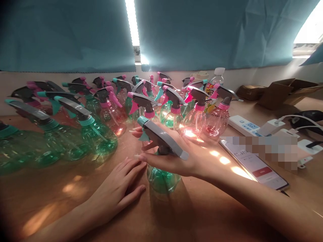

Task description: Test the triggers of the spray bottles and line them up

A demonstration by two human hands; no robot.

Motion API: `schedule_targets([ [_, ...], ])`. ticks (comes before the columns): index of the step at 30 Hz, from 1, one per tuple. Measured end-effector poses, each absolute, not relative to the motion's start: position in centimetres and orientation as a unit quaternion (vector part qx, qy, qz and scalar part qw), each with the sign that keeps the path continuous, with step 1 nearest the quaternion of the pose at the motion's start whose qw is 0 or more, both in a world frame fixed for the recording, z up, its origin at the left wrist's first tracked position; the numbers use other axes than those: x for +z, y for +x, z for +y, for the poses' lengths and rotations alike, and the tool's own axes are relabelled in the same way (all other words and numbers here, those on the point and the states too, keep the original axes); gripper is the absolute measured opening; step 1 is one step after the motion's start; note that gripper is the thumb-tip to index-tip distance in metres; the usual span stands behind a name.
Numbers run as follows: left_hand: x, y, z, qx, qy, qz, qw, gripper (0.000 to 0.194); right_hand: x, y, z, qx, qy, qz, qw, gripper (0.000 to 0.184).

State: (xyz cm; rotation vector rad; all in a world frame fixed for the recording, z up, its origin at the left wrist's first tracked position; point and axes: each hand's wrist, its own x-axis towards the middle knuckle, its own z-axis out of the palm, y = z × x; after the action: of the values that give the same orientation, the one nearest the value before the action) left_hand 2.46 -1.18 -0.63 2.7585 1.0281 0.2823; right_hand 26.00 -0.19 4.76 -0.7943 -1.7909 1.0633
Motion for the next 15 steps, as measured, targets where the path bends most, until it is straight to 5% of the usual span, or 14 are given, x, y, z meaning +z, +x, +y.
schedule_targets([
  [15, -0.77, 2.32, -1.28, 0.1, 0.929, 0.346, 0.087, 0.05, 4.47, 26.01, 0.09, 0.393, -0.272, -0.758, 0.444, 0.064],
])
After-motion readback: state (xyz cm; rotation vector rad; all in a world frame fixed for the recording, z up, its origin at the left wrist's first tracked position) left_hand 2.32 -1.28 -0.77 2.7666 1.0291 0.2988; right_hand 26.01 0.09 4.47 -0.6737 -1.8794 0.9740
